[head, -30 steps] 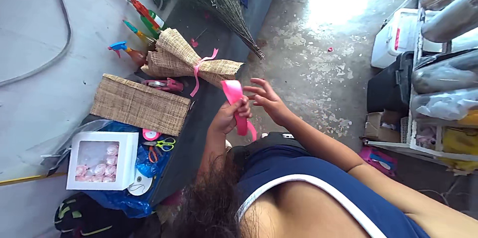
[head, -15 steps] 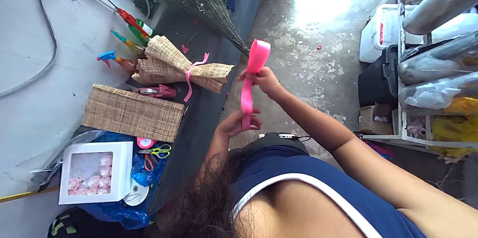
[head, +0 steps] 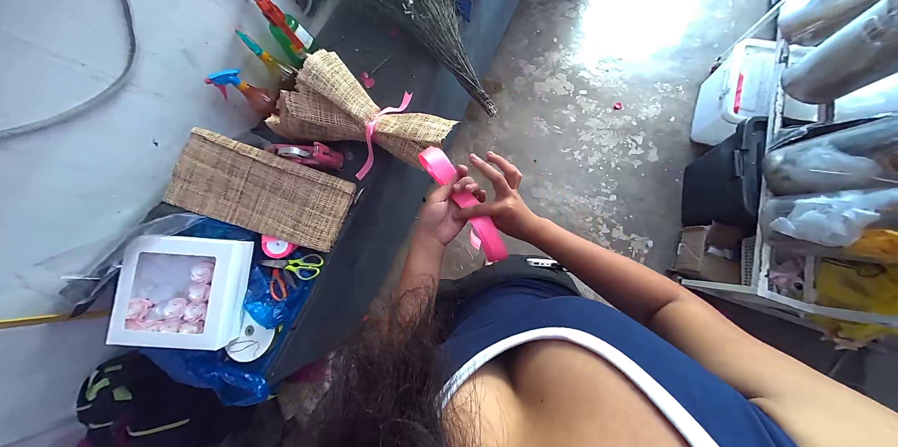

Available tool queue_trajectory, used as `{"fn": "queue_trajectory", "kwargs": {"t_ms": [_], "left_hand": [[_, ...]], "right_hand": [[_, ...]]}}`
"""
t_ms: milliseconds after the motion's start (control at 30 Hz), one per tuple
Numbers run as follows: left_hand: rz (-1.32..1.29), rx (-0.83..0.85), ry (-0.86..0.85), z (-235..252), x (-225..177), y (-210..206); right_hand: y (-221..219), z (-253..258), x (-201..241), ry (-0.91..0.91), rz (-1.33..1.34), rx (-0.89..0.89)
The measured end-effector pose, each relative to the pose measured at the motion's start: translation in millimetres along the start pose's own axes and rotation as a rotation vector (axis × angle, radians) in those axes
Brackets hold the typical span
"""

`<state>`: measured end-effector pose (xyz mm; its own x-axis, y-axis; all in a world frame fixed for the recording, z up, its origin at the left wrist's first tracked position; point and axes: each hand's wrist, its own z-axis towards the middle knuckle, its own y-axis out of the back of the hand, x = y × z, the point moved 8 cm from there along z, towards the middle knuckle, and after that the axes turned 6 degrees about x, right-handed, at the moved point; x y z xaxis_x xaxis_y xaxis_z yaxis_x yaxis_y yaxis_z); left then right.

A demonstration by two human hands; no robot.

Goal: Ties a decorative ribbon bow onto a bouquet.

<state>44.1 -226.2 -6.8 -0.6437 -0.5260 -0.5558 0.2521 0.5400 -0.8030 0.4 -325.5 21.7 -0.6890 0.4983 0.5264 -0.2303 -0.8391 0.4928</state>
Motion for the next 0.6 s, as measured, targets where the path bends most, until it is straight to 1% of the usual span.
{"fn": "queue_trajectory", "kwargs": {"t_ms": [33, 67, 100, 167, 200, 233, 267, 300, 333, 400, 467, 533, 600], "left_hand": [[0.041, 0.012, -0.007, 4, -5, 4], [0.122, 0.000, -0.014, 7, -10, 7], [0.231, 0.004, 0.012, 9, -13, 9], [0.538, 0.106, 0.153, 10, -12, 4], [0.670, 0.195, 0.243, 9, -6, -1], [0.766, 0.290, 0.325, 9, 1, -6], [0.826, 0.370, 0.376, 9, 7, -9], [0.848, 0.419, 0.400, 9, 10, -11], [0.847, 0.432, 0.406, 8, 10, -12], [0.768, 0.359, 0.363, 5, 5, -9], [0.634, 0.206, 0.243, 0, -1, -1], [0.511, 0.089, 0.127, 1, -7, 8], [0.433, 0.041, 0.027, 1, -11, 10]], "right_hand": [[2, -3, -7, -0.070, 0.122, -0.003], [5, -5, -18, -0.177, 0.295, -0.004], [5, -8, -32, -0.330, 0.503, -0.008], [1, -8, -53, -0.652, 0.893, 0.019], [-1, -5, -56, -0.726, 1.002, 0.071], [1, 1, -57, -0.728, 1.066, 0.128], [5, 8, -57, -0.688, 1.075, 0.174], [13, 15, -59, -0.652, 1.019, 0.183], [22, 21, -61, -0.621, 0.947, 0.158], [38, 26, -68, -0.544, 0.883, 0.083], [49, 24, -72, -0.477, 0.889, -0.008], [51, 20, -69, -0.424, 0.905, -0.048], [43, 14, -63, -0.392, 0.941, -0.082]]}}
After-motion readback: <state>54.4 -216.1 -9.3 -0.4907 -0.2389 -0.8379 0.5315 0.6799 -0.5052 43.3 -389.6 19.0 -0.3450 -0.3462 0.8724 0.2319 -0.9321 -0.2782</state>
